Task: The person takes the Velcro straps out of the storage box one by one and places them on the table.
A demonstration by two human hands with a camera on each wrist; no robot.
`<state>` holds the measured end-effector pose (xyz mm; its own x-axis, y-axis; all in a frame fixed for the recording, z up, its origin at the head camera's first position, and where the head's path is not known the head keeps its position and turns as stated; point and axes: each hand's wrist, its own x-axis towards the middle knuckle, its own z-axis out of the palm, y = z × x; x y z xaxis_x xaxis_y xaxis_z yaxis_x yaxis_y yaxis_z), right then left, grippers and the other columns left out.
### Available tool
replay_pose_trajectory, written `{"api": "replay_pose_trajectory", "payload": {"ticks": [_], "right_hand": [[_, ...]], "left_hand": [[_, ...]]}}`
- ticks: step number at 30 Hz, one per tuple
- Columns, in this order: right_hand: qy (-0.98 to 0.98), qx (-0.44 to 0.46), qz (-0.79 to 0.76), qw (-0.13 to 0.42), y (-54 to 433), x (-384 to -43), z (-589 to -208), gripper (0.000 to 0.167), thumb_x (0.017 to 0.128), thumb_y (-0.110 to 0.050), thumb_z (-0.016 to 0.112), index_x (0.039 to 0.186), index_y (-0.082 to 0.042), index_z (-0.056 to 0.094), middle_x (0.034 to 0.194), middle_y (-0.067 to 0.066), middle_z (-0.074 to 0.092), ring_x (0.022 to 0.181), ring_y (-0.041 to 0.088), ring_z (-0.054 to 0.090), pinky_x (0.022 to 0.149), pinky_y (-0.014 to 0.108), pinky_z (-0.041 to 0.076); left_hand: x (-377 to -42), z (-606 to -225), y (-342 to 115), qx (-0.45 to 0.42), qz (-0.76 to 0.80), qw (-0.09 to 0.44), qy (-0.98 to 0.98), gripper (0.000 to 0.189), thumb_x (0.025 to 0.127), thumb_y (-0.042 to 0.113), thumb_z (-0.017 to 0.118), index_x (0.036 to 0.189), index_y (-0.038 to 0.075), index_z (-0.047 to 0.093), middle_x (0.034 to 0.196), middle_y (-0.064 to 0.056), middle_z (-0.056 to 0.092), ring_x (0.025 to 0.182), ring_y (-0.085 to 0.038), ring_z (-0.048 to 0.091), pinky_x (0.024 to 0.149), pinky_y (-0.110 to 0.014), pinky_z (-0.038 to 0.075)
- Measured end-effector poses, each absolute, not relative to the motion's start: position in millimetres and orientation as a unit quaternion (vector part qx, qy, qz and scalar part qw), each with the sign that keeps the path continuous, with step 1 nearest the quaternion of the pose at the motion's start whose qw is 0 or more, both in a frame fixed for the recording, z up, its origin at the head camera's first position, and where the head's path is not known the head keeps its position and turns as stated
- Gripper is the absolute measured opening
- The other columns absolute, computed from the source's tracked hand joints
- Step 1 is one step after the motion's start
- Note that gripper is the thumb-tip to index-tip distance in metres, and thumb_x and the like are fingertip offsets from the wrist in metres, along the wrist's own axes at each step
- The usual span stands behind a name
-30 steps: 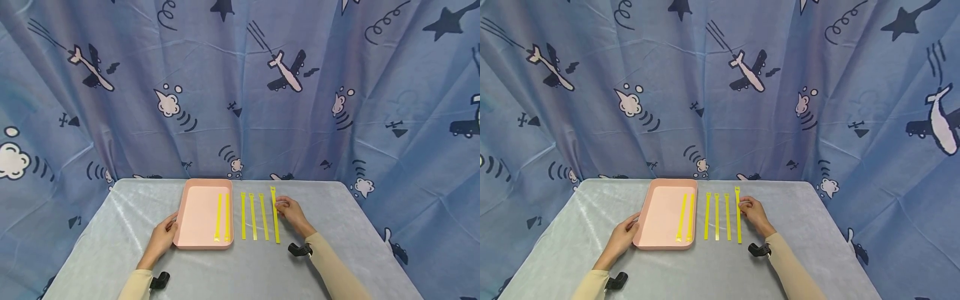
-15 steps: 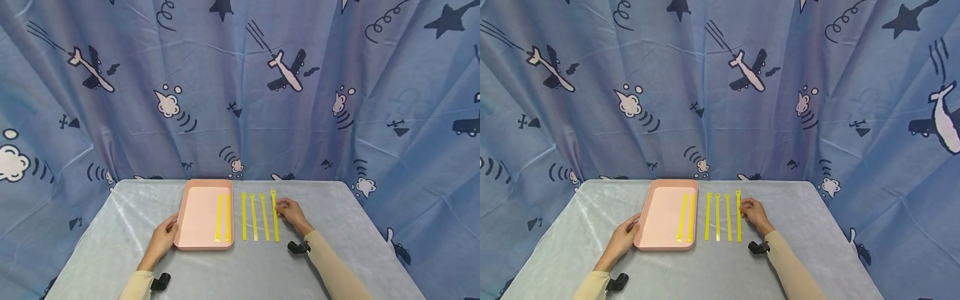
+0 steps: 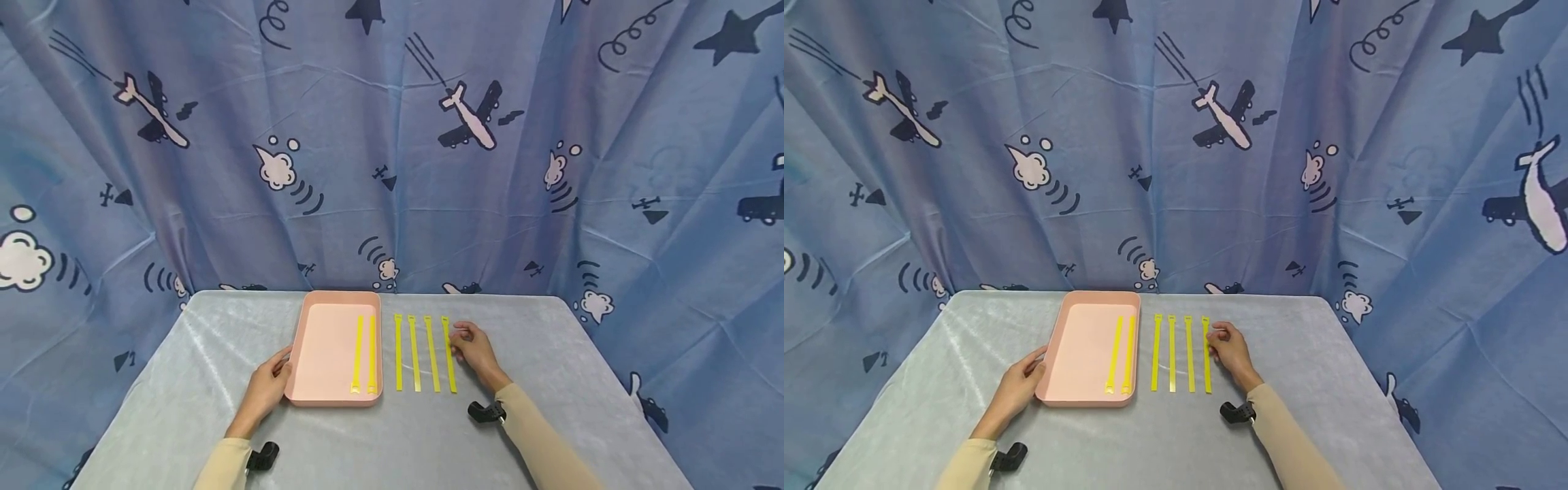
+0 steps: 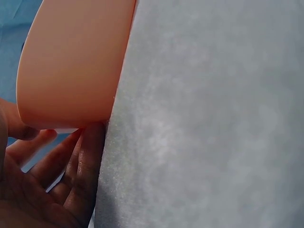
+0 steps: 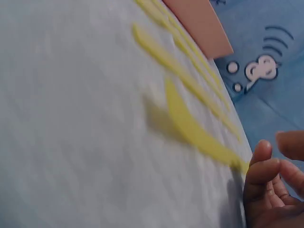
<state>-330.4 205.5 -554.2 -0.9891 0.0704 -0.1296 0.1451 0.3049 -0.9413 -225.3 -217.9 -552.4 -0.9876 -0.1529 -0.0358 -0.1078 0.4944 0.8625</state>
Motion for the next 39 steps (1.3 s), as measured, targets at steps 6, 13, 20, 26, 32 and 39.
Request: {"api": "replay_pose_trajectory", "payload": {"ticks": [6,13,20,26,32,39], "right_hand": [[0.792,0.054,-0.607,0.042,183.2,-318.1,-544.5,0.035,0.097,-0.011,0.060,0.130,-0.003,0.054,0.106,0.010,0.058,0.078,0.016,0.062,0.060,0.026,0.050],[0.772,-0.005,-0.633,0.056,150.3,-306.4,-529.2,0.032,0.097,-0.012,0.061,0.125,0.000,0.056,0.104,0.011,0.059,0.079,0.018,0.065,0.063,0.031,0.054],[0.752,-0.042,-0.654,0.074,119.8,-300.2,-519.2,0.031,0.096,-0.008,0.061,0.124,0.004,0.056,0.101,0.010,0.059,0.076,0.016,0.065,0.061,0.032,0.053],[0.744,-0.058,-0.661,0.085,97.0,-297.9,-514.1,0.028,0.096,-0.007,0.061,0.123,0.001,0.058,0.104,0.010,0.059,0.076,0.013,0.065,0.062,0.029,0.054],[0.728,-0.073,-0.674,0.098,83.3,-294.8,-509.1,0.033,0.098,-0.008,0.058,0.127,0.006,0.052,0.110,0.018,0.058,0.079,0.013,0.065,0.067,0.032,0.055],[0.711,-0.071,-0.694,0.090,73.8,-290.6,-500.7,0.035,0.097,-0.012,0.061,0.128,0.002,0.054,0.111,0.017,0.058,0.085,0.018,0.065,0.068,0.033,0.056]], "left_hand": [[-222.4,-556.2,-217.7,0.078,-0.495,0.021,-0.865,0.044,0.103,0.020,0.049,0.146,0.013,0.049,0.131,-0.021,0.063,0.119,-0.032,0.062,0.097,-0.044,0.050],[-223.3,-556.7,-218.8,0.079,-0.494,0.029,-0.866,0.043,0.102,0.019,0.049,0.145,0.011,0.050,0.128,-0.021,0.065,0.117,-0.031,0.063,0.094,-0.040,0.051],[-225.0,-554.8,-218.2,0.082,-0.495,0.026,-0.865,0.044,0.102,0.019,0.049,0.145,0.012,0.049,0.131,-0.022,0.063,0.120,-0.032,0.061,0.099,-0.046,0.049],[-227.5,-555.1,-217.6,0.079,-0.491,0.030,-0.867,0.043,0.102,0.020,0.049,0.145,0.012,0.050,0.129,-0.021,0.065,0.118,-0.030,0.063,0.095,-0.041,0.051],[-226.8,-555.2,-216.5,0.080,-0.488,0.034,-0.868,0.042,0.102,0.018,0.050,0.144,0.012,0.051,0.125,-0.020,0.067,0.114,-0.028,0.065,0.091,-0.035,0.052],[-226.1,-553.4,-216.1,0.078,-0.490,0.039,-0.868,0.042,0.101,0.016,0.051,0.143,0.011,0.052,0.124,-0.020,0.067,0.113,-0.029,0.065,0.091,-0.036,0.052]]}}
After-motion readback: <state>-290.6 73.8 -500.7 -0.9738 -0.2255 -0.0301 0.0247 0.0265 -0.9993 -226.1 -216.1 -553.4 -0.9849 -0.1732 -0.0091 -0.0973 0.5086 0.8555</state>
